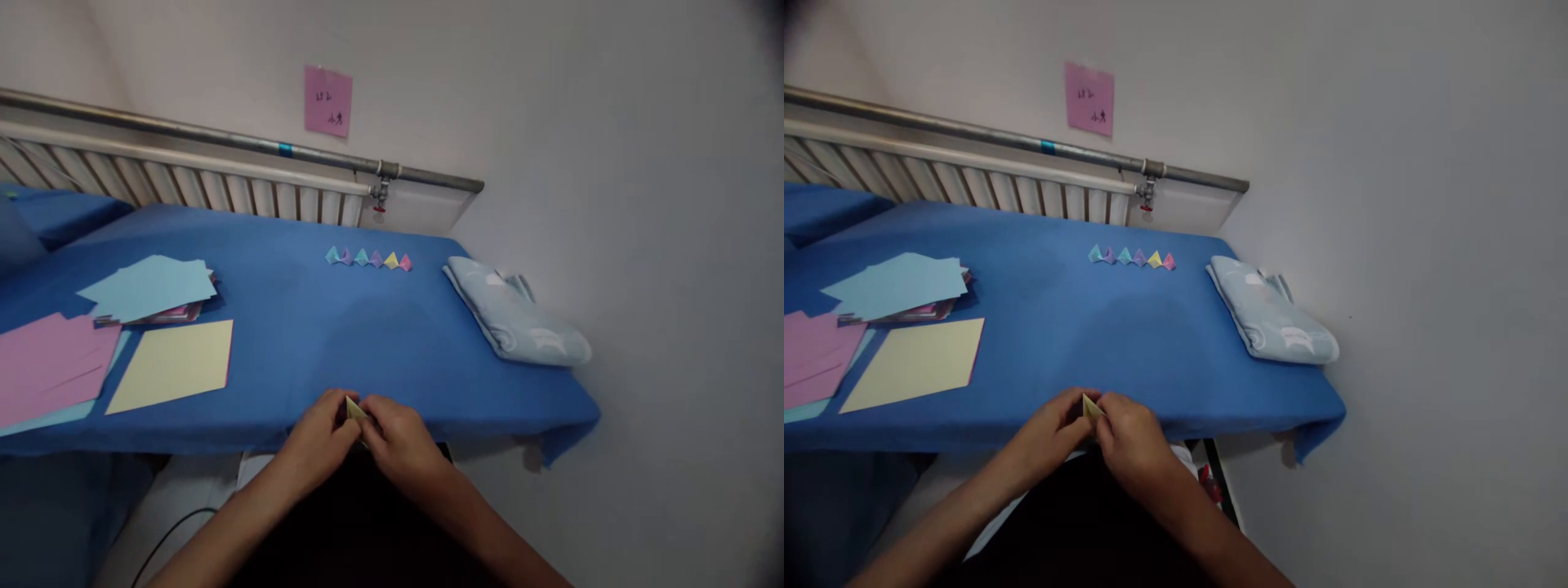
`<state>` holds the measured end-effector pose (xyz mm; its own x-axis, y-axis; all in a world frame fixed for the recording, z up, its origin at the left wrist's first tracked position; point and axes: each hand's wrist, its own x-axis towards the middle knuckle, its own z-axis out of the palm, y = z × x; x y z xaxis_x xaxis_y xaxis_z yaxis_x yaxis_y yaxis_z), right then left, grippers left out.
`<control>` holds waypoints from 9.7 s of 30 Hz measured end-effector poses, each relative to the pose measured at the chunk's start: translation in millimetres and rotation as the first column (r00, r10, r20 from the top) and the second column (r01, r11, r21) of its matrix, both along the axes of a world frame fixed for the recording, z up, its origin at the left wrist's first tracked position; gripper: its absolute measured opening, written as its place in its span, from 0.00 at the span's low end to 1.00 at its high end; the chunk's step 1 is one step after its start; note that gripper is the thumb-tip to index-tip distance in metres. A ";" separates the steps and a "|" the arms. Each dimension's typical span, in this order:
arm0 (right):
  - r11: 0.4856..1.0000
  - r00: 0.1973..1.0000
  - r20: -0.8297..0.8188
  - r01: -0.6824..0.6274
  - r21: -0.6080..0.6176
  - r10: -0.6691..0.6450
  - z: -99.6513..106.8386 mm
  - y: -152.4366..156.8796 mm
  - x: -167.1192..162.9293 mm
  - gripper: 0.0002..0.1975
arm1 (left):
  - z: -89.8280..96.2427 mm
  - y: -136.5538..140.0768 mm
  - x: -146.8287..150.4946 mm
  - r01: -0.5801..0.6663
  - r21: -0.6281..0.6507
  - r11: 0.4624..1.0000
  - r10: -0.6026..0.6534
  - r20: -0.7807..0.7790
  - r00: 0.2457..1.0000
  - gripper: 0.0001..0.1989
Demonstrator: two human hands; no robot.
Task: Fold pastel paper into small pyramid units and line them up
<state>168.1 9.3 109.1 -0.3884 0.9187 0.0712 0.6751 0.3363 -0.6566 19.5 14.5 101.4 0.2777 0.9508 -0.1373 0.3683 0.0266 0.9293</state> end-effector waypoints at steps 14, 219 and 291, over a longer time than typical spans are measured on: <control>0.951 0.995 -0.052 0.099 0.293 -0.087 4.9 11.8 -3.4 0.10 | 15.4 3.7 16.3 -0.199 0.129 0.972 0.216 -0.143 0.966 0.12; 0.939 0.754 -0.644 -0.113 -0.324 -0.132 -5.4 -2.6 -15.8 0.07 | 27.0 -23.7 -30.2 -0.170 0.299 0.939 0.137 0.127 0.982 0.10; 0.981 0.894 -0.434 0.032 -0.189 -0.113 20.6 2.5 -22.5 0.10 | 16.7 -37.4 -22.5 0.177 0.710 0.682 0.352 -0.530 0.772 0.10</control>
<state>145.7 11.9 129.7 -0.2860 0.9565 0.0573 0.3204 0.1518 -0.9350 -3.0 -22.8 118.1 0.2984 0.8342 0.4638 0.8567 -0.4483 0.2552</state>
